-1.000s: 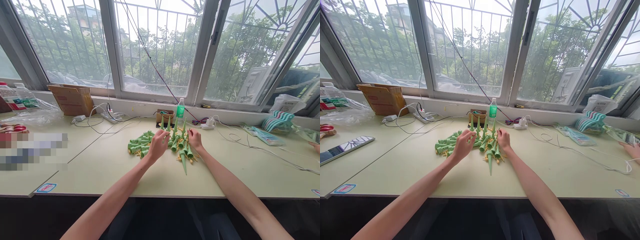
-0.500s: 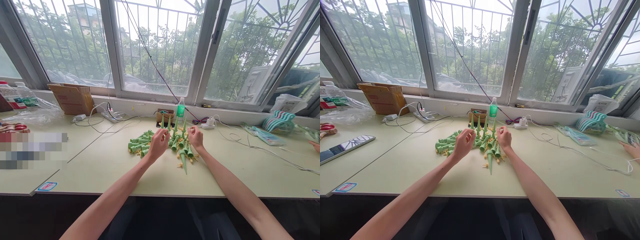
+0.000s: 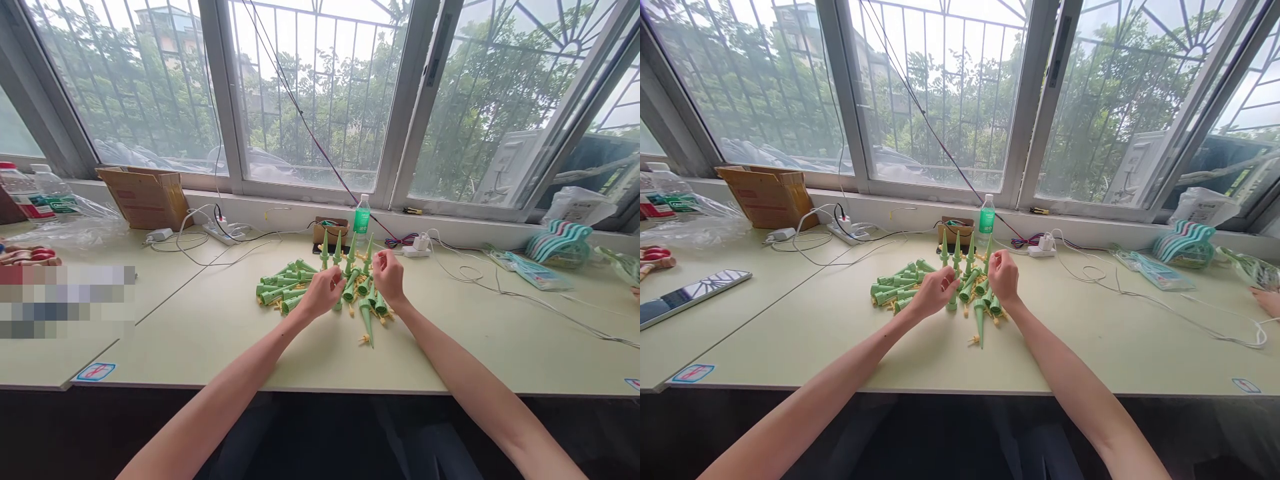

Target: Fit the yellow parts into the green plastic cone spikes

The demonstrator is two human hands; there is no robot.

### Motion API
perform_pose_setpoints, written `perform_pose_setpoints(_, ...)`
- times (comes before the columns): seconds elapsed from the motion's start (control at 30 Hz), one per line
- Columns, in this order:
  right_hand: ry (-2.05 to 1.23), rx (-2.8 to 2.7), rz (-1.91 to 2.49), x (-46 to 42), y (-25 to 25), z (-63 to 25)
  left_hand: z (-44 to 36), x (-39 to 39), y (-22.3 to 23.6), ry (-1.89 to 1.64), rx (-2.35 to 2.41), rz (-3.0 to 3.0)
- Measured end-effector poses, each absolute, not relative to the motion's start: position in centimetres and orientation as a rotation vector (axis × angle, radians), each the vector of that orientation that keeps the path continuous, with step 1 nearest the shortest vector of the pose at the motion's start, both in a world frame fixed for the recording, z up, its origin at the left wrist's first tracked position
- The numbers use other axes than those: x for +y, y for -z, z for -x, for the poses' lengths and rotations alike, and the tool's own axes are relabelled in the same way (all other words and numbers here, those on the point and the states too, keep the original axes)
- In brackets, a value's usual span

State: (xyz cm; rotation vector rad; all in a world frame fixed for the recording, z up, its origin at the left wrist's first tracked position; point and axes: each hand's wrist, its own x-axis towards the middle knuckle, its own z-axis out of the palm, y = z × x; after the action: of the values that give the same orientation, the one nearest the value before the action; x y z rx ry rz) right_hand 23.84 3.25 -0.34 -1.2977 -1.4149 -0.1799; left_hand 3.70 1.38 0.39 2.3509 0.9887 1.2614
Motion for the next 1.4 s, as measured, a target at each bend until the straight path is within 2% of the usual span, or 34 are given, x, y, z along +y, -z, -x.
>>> perform_pose_setpoints(0.2, 0.028, -1.638, 1.283, 1.9, -0.6, -22.7, -3.7, 1.5, 0.0, -1.179, 1.031, -2.423)
perform_pose_setpoints(0.33, -0.392, -2.139, 1.125, 0.1, -1.9, -21.8, -3.6, 1.4, -0.1, -1.195, 1.059, -2.41)
perform_pose_setpoints(0.43, -0.769, -2.273, 1.057, -0.7, -2.7, -21.8, -3.6, 1.4, -0.1, -1.216, 1.095, -2.396)
perform_pose_setpoints(0.83, -1.435, -2.635, 1.114, -1.9, -4.7, -23.1, -3.7, 1.6, 0.0, -1.272, 1.138, -2.39)
perform_pose_setpoints(1.2, -1.324, -2.64, 1.168, -1.8, -3.9, -22.4, -3.7, 1.5, -0.2, -1.24, 1.163, -2.395)
perform_pose_setpoints(1.4, -0.821, -2.264, 1.145, -0.9, -2.8, -21.9, -3.7, 1.4, -0.5, -1.305, 1.203, -2.345)
